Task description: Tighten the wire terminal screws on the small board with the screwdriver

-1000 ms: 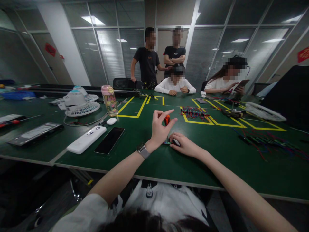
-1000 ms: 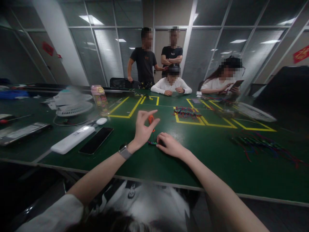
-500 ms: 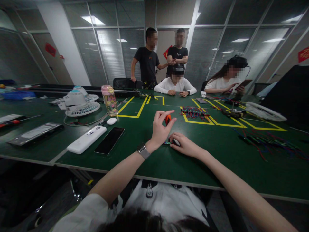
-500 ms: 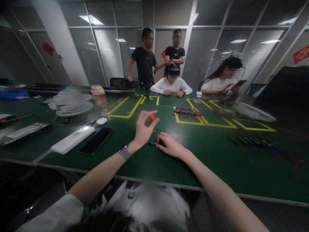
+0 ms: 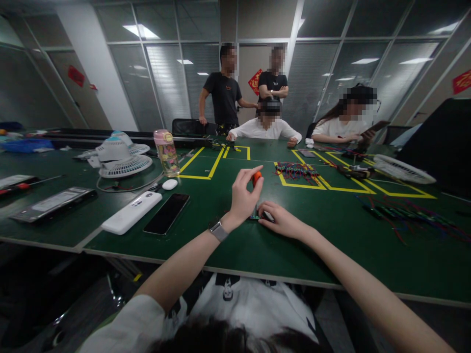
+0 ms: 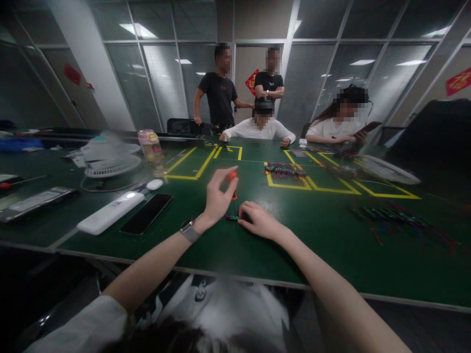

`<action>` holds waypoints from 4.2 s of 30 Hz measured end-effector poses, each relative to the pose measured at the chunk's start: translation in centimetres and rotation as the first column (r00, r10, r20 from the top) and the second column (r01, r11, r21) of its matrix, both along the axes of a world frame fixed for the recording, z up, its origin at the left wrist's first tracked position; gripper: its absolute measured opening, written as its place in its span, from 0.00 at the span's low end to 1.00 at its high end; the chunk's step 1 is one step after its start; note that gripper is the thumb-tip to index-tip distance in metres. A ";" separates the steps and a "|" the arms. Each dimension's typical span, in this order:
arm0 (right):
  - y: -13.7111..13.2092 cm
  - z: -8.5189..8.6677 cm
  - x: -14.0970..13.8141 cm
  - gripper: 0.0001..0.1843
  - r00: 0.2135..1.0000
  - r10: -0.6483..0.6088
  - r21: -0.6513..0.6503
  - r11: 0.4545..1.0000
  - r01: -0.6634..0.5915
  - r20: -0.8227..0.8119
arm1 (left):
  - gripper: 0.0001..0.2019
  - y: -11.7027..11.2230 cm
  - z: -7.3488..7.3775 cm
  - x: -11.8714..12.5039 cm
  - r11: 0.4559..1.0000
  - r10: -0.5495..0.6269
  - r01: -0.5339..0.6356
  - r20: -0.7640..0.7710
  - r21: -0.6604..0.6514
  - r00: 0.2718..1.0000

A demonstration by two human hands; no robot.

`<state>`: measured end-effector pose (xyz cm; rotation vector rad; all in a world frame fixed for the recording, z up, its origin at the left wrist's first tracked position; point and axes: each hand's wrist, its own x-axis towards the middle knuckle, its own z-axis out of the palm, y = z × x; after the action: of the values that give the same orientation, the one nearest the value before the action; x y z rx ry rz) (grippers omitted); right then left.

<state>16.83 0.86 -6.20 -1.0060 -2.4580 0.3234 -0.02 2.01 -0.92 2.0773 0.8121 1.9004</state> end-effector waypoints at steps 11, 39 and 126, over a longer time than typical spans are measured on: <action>0.1 0.0 0.2 0.03 1.000 0.010 0.007 1.000 -0.010 -0.003 | 0.17 0.4 -0.2 -0.1 0.996 -0.086 0.085 -0.019 -0.040 0.996; 0.0 0.0 0.1 0.02 1.000 0.003 0.014 1.000 -0.003 -0.001 | 0.12 0.0 0.1 -0.1 1.000 -0.001 0.000 -0.022 -0.016 1.000; 0.1 -0.1 0.2 0.02 1.000 0.008 0.004 1.000 -0.008 -0.004 | 0.07 1.8 0.2 -0.9 0.968 0.136 -0.130 0.012 -0.213 0.991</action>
<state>17.04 0.93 -6.27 -0.9935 -2.4587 0.3220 -0.95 3.82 -0.70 1.9096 1.1207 1.8113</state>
